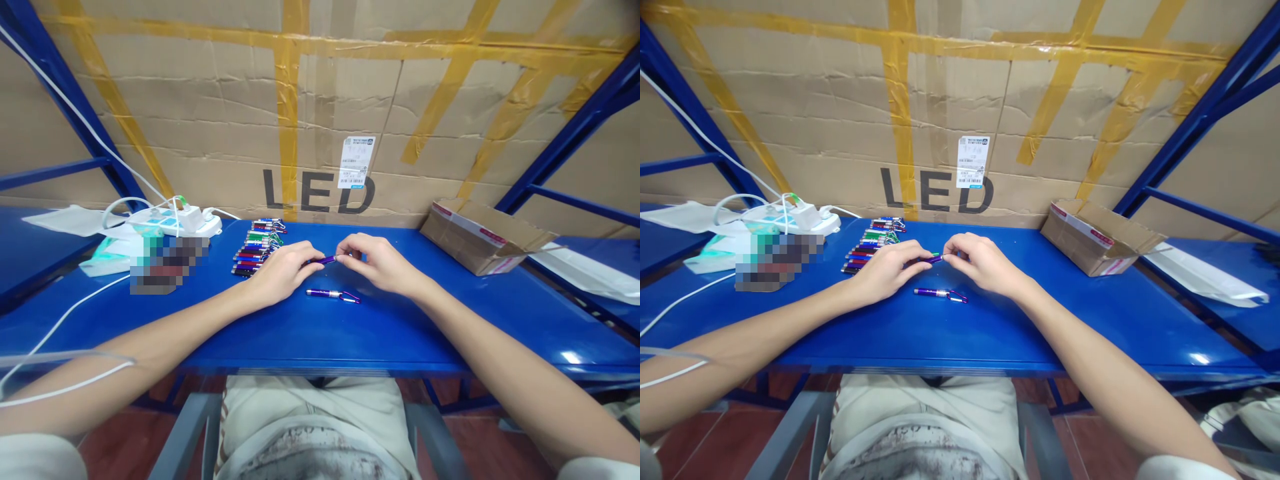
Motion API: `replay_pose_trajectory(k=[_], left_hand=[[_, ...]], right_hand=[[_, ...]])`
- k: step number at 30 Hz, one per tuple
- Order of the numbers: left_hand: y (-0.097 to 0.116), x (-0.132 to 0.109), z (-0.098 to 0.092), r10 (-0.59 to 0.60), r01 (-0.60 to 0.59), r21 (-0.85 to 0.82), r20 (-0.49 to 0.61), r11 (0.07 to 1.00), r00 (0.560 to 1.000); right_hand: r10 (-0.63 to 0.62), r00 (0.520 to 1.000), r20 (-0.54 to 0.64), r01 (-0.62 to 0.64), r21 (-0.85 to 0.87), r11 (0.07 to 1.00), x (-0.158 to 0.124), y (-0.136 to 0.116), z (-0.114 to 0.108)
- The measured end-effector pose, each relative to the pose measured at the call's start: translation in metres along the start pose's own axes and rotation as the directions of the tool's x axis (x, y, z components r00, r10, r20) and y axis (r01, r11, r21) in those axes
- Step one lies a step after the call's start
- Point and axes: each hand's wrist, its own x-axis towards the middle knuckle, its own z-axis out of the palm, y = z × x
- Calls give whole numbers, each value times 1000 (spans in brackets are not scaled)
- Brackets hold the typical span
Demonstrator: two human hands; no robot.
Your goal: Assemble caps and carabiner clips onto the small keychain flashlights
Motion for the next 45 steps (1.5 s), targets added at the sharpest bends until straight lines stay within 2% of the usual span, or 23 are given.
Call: replay_pose_trajectory(k=[8, 15, 23, 29, 35, 37, 40, 45], left_hand=[[0, -3, -1, 61, -66, 133, 38, 989, 997], [0, -3, -3, 160, -174, 307, 71, 936, 985], [2, 0, -4, 332, -300, 582, 53, 756, 942], [6, 3, -8, 435, -368, 693, 86, 621, 896], [11, 4, -11, 452, -383, 717, 106, 582, 886], [10, 4, -11, 446, -371, 715, 92, 592, 890], [6, 4, -10, 382, -313, 666, 46, 677, 923], [3, 5, -12, 216, -206, 457, 30, 865, 976]], right_hand=[[198, 978, 72, -209, 231, 950, 0, -4, 6], [312, 944, 106, -328, 393, 859, 3, -5, 11], [474, 863, 177, -486, 553, 677, 8, -12, 14], [550, 801, 238, -545, 671, 503, 10, -16, 17], [618, 705, 346, -626, 714, 314, 11, -18, 15], [620, 696, 361, -630, 722, 286, 11, -18, 14], [590, 735, 334, -601, 723, 340, 10, -18, 12], [476, 860, 186, -478, 619, 623, 10, -13, 9]])
